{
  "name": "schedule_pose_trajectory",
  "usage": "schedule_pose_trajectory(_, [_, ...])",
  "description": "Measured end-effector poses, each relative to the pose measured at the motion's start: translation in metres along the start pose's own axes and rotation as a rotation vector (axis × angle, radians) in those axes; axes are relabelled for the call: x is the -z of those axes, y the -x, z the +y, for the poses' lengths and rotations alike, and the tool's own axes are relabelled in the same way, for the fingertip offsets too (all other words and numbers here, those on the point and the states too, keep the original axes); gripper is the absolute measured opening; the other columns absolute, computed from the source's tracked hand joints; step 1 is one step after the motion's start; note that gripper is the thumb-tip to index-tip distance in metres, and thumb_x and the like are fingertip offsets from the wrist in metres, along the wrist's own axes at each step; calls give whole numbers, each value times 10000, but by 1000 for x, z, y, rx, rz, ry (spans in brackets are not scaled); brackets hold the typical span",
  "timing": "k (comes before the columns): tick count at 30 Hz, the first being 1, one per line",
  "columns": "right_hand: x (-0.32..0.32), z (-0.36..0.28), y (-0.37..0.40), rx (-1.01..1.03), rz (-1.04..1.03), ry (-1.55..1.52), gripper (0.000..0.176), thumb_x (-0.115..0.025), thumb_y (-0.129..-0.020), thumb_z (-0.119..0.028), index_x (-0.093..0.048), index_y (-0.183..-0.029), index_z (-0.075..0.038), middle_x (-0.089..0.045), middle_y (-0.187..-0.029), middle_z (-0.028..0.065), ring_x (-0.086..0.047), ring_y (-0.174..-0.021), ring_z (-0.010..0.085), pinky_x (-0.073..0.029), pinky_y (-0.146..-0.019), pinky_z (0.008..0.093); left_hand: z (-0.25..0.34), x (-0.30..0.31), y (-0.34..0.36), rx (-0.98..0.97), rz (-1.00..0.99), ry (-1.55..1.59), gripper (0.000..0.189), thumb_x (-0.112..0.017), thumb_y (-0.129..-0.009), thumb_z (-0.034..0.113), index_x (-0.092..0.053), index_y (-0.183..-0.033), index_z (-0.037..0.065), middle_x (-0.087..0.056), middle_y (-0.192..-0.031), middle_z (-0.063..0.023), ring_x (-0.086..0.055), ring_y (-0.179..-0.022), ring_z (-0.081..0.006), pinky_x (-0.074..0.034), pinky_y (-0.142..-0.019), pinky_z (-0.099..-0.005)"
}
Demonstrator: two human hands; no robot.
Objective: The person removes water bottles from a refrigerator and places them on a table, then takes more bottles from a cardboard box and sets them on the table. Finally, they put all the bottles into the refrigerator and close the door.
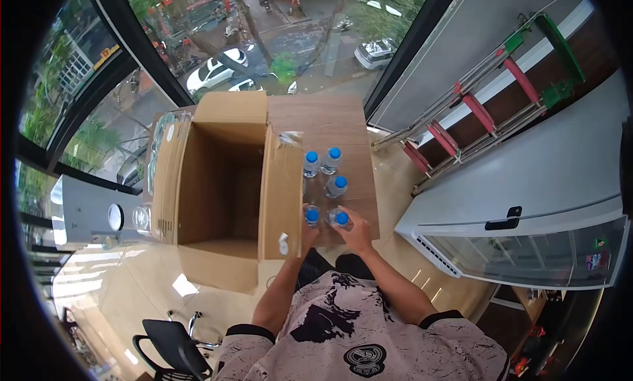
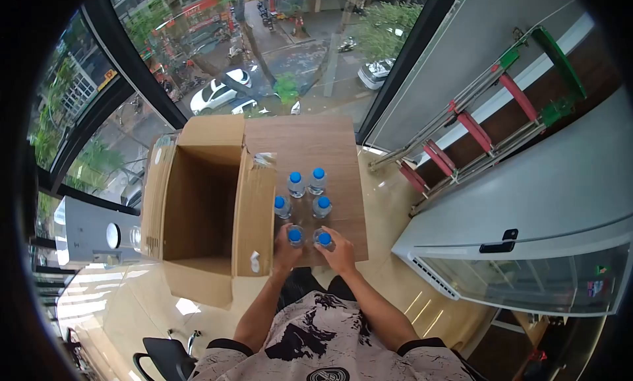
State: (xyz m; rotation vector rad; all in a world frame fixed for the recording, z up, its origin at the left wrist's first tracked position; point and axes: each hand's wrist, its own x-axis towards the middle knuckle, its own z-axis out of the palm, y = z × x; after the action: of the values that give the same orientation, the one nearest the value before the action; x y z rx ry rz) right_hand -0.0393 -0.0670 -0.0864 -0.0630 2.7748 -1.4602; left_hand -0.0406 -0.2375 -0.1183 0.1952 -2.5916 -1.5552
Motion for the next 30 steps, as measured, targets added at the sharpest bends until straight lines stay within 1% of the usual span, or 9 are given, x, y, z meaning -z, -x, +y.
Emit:
schedule_pose_trajectory(6, [4,-10,-2,-36,-40,99,661,-793,-697,-251,-521,-1265,-48,-627,-1132,179,-622,-1009,311,-490,-876,380,-3,-5,6,3,-95,-72,556,-755,-660,55,-512,-1159,21,-610,-1025,-176,-600,-972,-340,-471,-853,-402])
schedule_pose_trajectory(9, [16,-12,-7,51,-46,147,800,-812,-679,-275,-429,-1340,-36,-635,-1070,176,-633,-945,289,-499,-854,366,11,17,11,-31,-155,41,774,-822,-628,169,-431,-1273,-3,-557,-1147,-209,-546,-1082,-355,-435,-925,-411])
schedule_pose_trajectory(11, [34,-36,-13,-56,30,50,687,-794,-700,-275,-498,-1272,-38,-622,-1112,189,-600,-1050,309,-477,-878,376,30,34,13,106,-212,229,931,-858,-596,268,-366,-1328,-28,-502,-1229,-233,-498,-1153,-364,-404,-969,-416])
schedule_pose_trajectory(13, [37,-53,-29,-70,91,51,616,-787,-711,-275,-535,-1219,-35,-637,-1052,165,-616,-987,278,-485,-841,366,48,50,15,246,-272,402,1047,-881,-569,345,-316,-1359,-48,-458,-1286,-250,-461,-1201,-371,-380,-999,-418])
schedule_pose_trajectory(17, [40,-90,-55,-125,19,-83,398,-757,-748,-263,-629,-1047,-34,-657,-869,109,-631,-797,209,-496,-733,343,44,58,29,19,-357,120,1111,-876,-579,398,-276,-1375,-92,-418,-1335,-261,-415,-1256,-357,-325,-1056,-402])
schedule_pose_trajectory(21, [40,-116,-67,19,-170,-35,328,-744,-759,-263,-649,-980,-40,-655,-813,101,-635,-759,219,-497,-693,348,56,80,63,-135,-213,-7,899,-850,-649,326,-410,-1320,-78,-479,-1316,-241,-452,-1251,-317,-375,-1026,-387])
schedule_pose_trajectory(23, [33,-105,-64,160,-270,71,318,-746,-746,-266,-646,-946,-40,-650,-809,112,-634,-769,250,-496,-703,363,68,101,80,32,-475,-77,729,-834,-670,306,-539,-1239,-41,-557,-1258,-215,-524,-1196,-296,-413,-996,-374])
schedule_pose_trajectory(24, [32,-99,-62,156,-291,54,318,-746,-746,-266,-646,-946,-40,-650,-809,112,-634,-769,250,-496,-703,363,69,107,92,109,-405,49,521,-817,-689,279,-657,-1088,-15,-629,-1155,-194,-600,-1102,-282,-449,-960,-364])
schedule_pose_trajectory(30, [62,-65,-54,193,-330,130,356,-769,-701,-271,-641,-951,-52,-639,-841,110,-621,-816,270,-485,-748,389,74,117,130,223,-233,-62,340,-799,-708,241,-706,-918,-9,-698,-970,-151,-669,-935,-239,-498,-873,-336])
